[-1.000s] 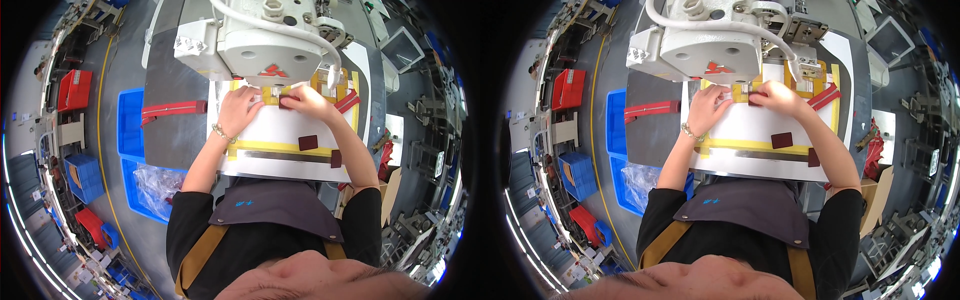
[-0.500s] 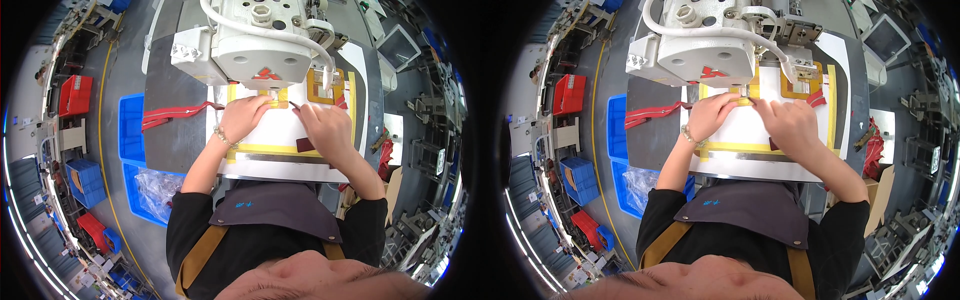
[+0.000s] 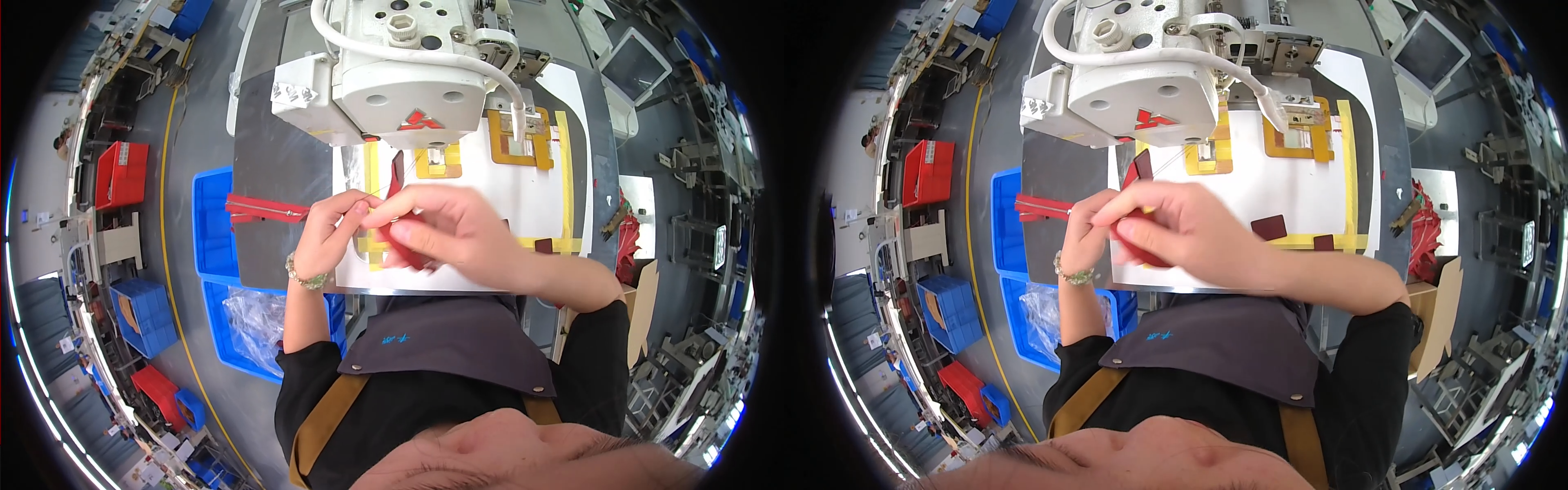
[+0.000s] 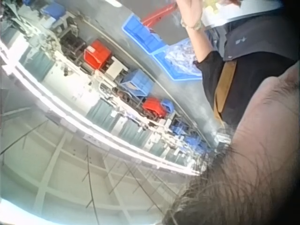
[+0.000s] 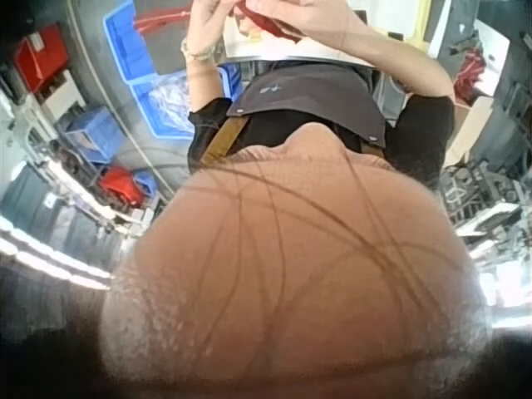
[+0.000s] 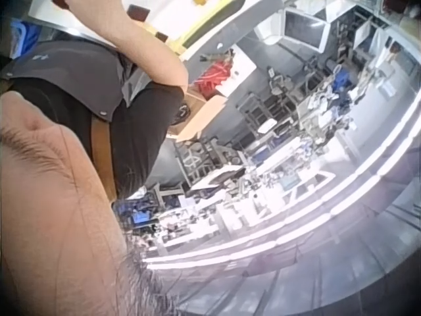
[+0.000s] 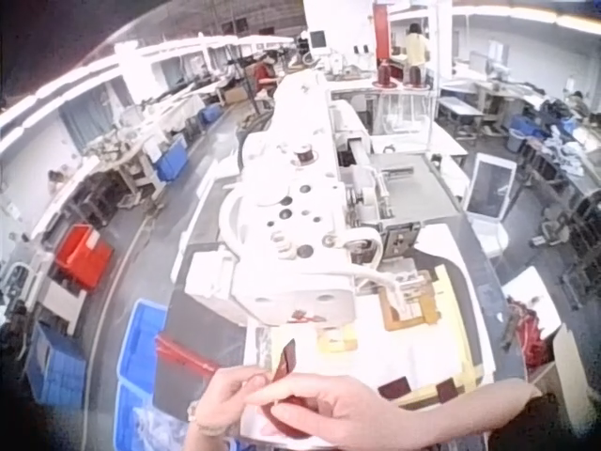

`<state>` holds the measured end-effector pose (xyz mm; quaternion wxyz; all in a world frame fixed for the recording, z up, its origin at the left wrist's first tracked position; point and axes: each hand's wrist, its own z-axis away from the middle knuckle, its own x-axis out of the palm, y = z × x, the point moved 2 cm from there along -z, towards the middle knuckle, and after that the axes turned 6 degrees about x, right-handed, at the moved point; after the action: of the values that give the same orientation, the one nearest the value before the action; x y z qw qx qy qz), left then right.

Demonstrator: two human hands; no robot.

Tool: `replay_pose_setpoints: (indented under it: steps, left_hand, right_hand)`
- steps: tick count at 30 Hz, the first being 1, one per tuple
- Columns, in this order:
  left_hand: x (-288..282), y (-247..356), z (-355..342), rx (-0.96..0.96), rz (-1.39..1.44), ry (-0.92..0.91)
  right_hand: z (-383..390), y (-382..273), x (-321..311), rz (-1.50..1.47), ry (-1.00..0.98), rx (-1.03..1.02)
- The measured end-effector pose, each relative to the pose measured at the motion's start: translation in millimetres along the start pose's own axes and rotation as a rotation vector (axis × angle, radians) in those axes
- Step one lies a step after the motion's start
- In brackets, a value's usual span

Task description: Attaching leather tabs to straps using an industrial sewing machine.

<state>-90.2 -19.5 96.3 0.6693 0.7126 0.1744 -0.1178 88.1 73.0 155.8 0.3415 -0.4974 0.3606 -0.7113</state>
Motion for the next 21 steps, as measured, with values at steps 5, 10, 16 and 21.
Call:
replay_pose_setpoints:
  steps: [5,10,16,21]
  left_hand:
    - [11.1,-15.3,13.6,-0.281,0.634,0.027]
    - [34.7,-37.5,17.7,-0.28,0.598,-0.136]
    - [47.5,-30.3,26.6,-0.35,0.714,-0.089]
    - [53.5,-27.8,31.4,-0.291,0.697,-0.041]
  right_hand:
    - [-0.4,43.6,35.7,-0.172,-0.02,-0.136]
    - [2.4,84.4,28.7,0.29,-0.043,-0.158]
    - [20.2,104.3,1.6,0.466,-0.191,-0.163]
    - [28.1,105.5,-33.1,0.387,-0.1,0.047]
